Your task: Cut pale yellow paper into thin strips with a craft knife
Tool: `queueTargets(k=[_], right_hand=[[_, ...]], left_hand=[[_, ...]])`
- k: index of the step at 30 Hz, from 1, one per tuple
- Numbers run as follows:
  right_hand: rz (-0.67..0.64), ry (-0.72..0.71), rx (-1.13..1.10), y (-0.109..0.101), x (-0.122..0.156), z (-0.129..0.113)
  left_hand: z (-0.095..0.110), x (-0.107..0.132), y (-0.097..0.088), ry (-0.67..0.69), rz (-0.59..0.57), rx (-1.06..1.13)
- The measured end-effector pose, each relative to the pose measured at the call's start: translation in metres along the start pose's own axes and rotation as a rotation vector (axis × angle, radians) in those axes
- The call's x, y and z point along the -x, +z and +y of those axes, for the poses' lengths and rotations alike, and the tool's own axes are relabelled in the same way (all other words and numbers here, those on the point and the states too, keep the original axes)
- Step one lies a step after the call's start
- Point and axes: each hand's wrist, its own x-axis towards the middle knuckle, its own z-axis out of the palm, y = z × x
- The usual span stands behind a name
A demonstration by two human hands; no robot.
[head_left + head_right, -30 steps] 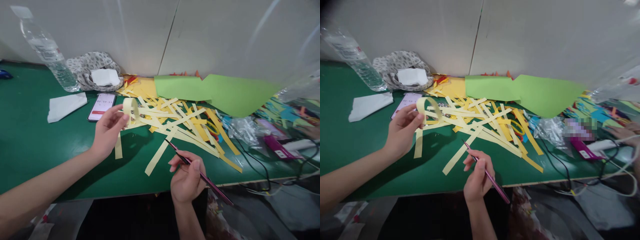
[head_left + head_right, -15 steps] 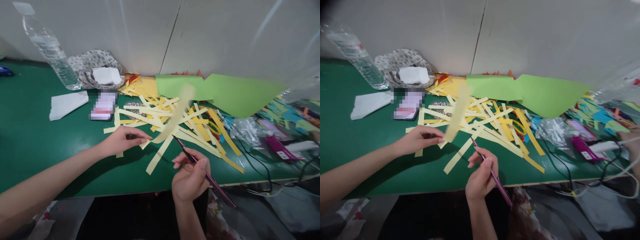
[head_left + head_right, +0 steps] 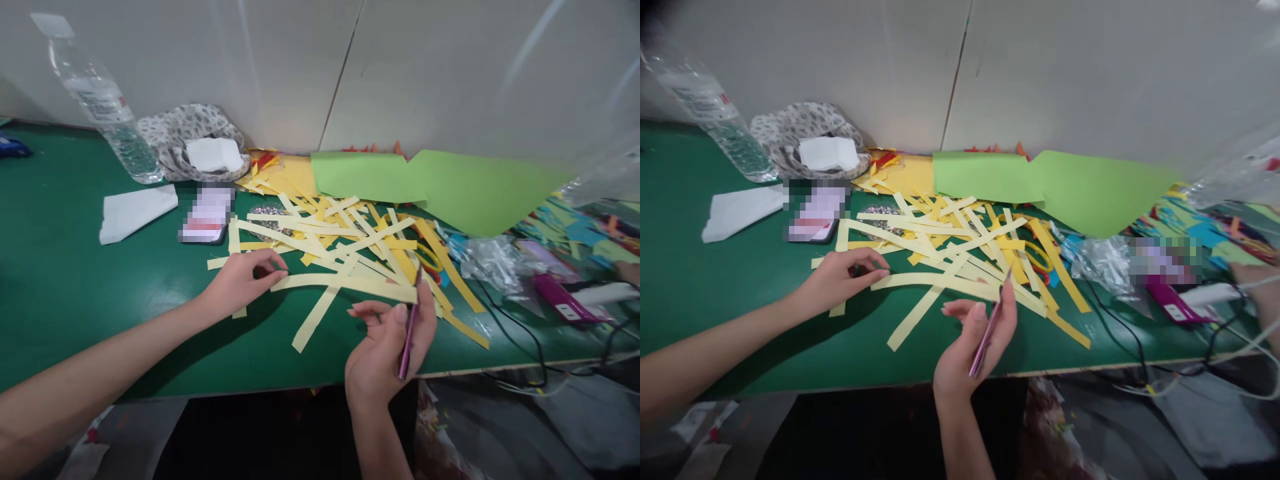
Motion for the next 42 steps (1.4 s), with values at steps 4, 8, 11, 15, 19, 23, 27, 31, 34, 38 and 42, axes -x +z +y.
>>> queueTargets(k=[4,8,11,15,19,23,27,31,34,38,42], right_hand=[[0.078,-0.101,0.040,-0.001,0.001,-0.003],[0.055,-0.188,0.107,-0.002,0.002,-0.002],[0.007,-0.178,0.083,-0.002,0.001,0.000],[-0.002,-0.128,0.064,-0.001,0.001,0.002],[-0.092,-0.078,0.040,-0.006,0.002,0.004],[-0.365,-0.035,0.142,-0.016,-0.002,0.001],[-0.581,-0.016,0.276,-0.019,-0.015,-0.008],[-0.625,0.054,0.290,-0.013,-0.030,-0.012],[-0.684,0.125,0.259,-0.006,-0.039,-0.008],[-0.758,0.229,0.197,0.006,-0.048,-0.003],[-0.826,0.253,0.131,0.019,-0.057,-0.003]], left_hand=[[-0.001,0.001,0.001,-0.020,0.025,-0.040],[0.003,0.002,0.001,0.032,-0.093,-0.110],[0.006,0.002,-0.002,0.099,-0.166,-0.114],[0.005,0.000,-0.008,0.197,-0.231,-0.104],[0.000,-0.001,-0.007,0.238,-0.258,-0.059],[-0.004,-0.002,-0.001,0.247,-0.233,-0.057],[-0.004,-0.001,-0.004,0.258,-0.215,-0.085],[-0.007,-0.004,-0.012,0.230,-0.212,-0.070],[-0.010,-0.008,-0.015,0.202,-0.208,-0.061],[-0.012,-0.012,-0.018,0.180,-0.185,-0.067],[-0.011,-0.013,-0.020,0.146,-0.199,-0.045]])
